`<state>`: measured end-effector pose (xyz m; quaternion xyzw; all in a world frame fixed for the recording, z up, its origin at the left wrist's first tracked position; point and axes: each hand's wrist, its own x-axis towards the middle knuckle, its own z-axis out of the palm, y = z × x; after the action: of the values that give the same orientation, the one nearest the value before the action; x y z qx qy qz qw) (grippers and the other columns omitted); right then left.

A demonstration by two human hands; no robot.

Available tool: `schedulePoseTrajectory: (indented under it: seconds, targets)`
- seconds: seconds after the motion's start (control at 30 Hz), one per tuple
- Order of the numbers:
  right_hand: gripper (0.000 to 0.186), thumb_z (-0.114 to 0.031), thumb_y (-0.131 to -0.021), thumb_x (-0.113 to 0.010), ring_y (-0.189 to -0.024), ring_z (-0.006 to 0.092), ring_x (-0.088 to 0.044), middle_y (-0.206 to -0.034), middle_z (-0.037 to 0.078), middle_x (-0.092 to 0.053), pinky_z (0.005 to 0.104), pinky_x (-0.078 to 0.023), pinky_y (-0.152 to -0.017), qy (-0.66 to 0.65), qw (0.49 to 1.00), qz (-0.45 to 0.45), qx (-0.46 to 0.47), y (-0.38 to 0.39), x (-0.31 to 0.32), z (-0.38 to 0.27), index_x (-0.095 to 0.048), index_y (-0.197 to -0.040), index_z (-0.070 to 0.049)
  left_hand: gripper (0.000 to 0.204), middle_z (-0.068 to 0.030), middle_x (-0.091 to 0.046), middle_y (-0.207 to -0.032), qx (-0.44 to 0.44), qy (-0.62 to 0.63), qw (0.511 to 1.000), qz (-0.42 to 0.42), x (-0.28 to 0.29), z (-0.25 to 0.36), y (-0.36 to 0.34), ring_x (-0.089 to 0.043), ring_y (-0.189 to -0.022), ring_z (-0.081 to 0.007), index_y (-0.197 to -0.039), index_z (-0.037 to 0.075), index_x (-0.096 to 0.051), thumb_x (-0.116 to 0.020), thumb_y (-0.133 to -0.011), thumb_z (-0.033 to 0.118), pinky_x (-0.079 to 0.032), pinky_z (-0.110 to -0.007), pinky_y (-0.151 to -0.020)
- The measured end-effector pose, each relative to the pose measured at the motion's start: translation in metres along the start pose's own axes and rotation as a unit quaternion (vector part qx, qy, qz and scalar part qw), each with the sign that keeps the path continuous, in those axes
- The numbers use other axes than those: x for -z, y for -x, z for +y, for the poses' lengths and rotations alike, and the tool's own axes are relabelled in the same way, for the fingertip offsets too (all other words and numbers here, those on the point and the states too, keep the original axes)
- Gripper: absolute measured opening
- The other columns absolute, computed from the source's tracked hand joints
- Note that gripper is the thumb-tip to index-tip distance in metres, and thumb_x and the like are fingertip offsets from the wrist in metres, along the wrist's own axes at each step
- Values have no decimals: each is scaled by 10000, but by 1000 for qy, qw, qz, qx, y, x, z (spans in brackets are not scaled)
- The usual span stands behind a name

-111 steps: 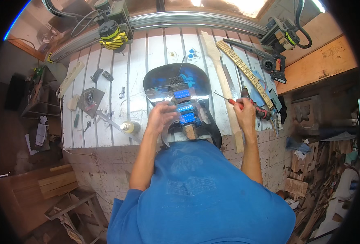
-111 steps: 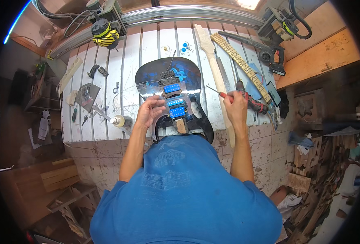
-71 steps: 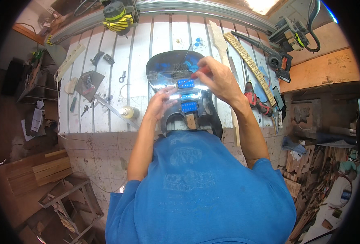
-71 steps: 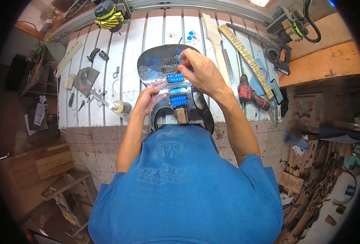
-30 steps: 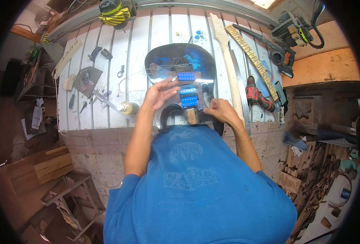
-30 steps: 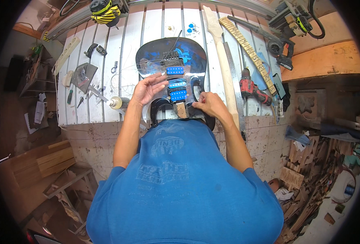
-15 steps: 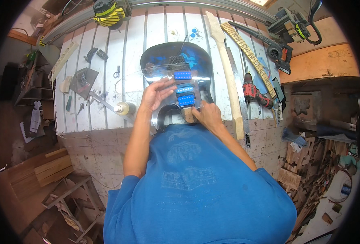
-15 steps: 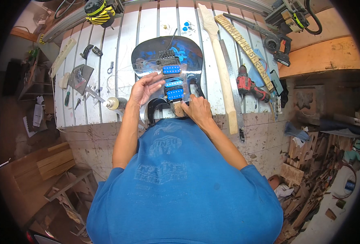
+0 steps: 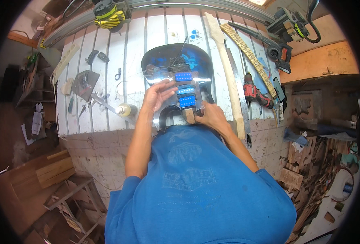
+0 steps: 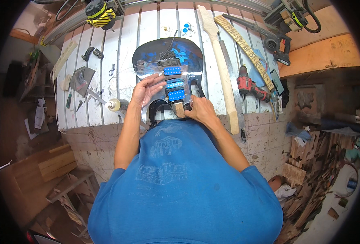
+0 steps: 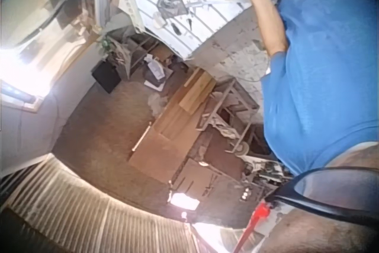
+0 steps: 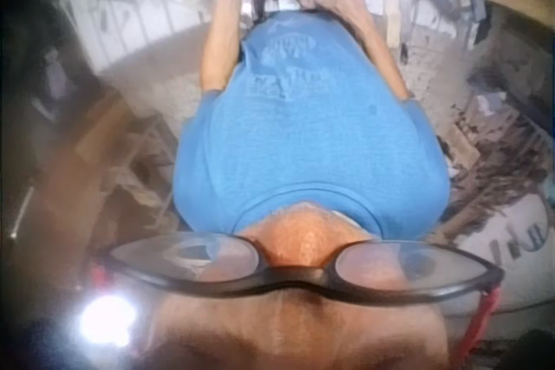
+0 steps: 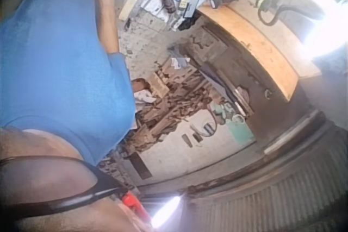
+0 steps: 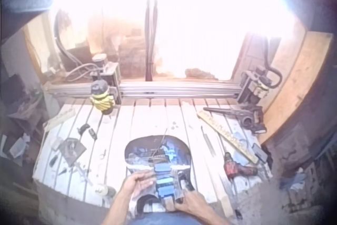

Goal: The person solders wires and installs electronic components into the body of an electric guitar using a soldering iron and wire cutters. They then turn the guitar over and use a screwdriver to attach a metal plate to the back of the instrument.

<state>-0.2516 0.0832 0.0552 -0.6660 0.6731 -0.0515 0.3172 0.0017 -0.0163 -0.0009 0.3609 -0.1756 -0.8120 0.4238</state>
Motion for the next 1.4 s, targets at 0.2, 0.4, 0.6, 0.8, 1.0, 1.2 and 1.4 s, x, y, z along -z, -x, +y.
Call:
schedulePoseTrajectory:
  seconds: [0.2,0.4,0.6,0.8,1.0,1.2,1.4]
  targets:
    - [299,-257,-772,-760,-707,265,-661,-736,129,-677,382,-523,-683,-151,987,-54,-3,-4,4,32,-655,-877,2,504,-350,-537,-1412,1,-13,1000,17,-4,2,2,-660,-1195,-430,-1458,-152,-362,-480,-1023,72,-660,-364,-906]
    - [167,-169,-869,-718,-581,89,-507,-636,-8,-571,284,-387,-548,-312,945,-64,-68,-10,0,46,-633,-828,-32,502,-349,-535,-1415,0,-2,1000,4,0,-1,0,-657,-1201,-432,-1461,-150,-360,-474,-1028,77,-657,-367,-916]
    - [159,-145,-923,-704,-499,84,-478,-623,-11,-555,276,-345,-457,-377,919,-72,-91,-10,2,46,-608,-853,-40,580,-340,-513,-1447,1,-22,1000,-1,-2,0,2,-630,-1239,-440,-1495,-162,-295,-500,-1014,91,-621,-378,-957]
    - [172,-163,-945,-699,-474,98,-503,-625,0,-546,286,-352,-412,-396,911,-67,-94,-11,2,45,-592,-871,-49,571,-343,-505,-1453,-4,-27,1000,7,-3,1,4,-628,-1244,-436,-1494,-160,-297,-491,-1018,88,-618,-380,-962]
    - [141,-172,-949,-701,-474,78,-483,-631,-15,-543,263,-349,-417,-409,902,-84,-110,-9,13,40,-621,-934,-57,539,-325,-514,-1460,2,-29,1000,9,0,0,1,-640,-1241,-406,-1509,-132,-302,-441,-1041,97,-644,-368,-935]
    - [187,-132,-975,-634,-571,51,-453,-738,-22,-521,205,-362,-492,-514,856,35,-47,8,102,13,-610,-1143,-53,551,-318,-511,-1465,-2,-22,1000,0,-2,-1,3,-640,-1247,-394,-1517,-131,-294,-453,-1039,93,-641,-366,-940]
    - [171,-185,-1050,-614,-645,82,-538,-791,10,-561,235,-476,-606,-582,763,208,188,13,171,-28,-592,-1081,-19,543,-301,-529,-1454,-3,-67,998,22,-11,2,7,-644,-1246,-372,-1507,-119,-332,-509,-1018,38,-633,-378,-952]
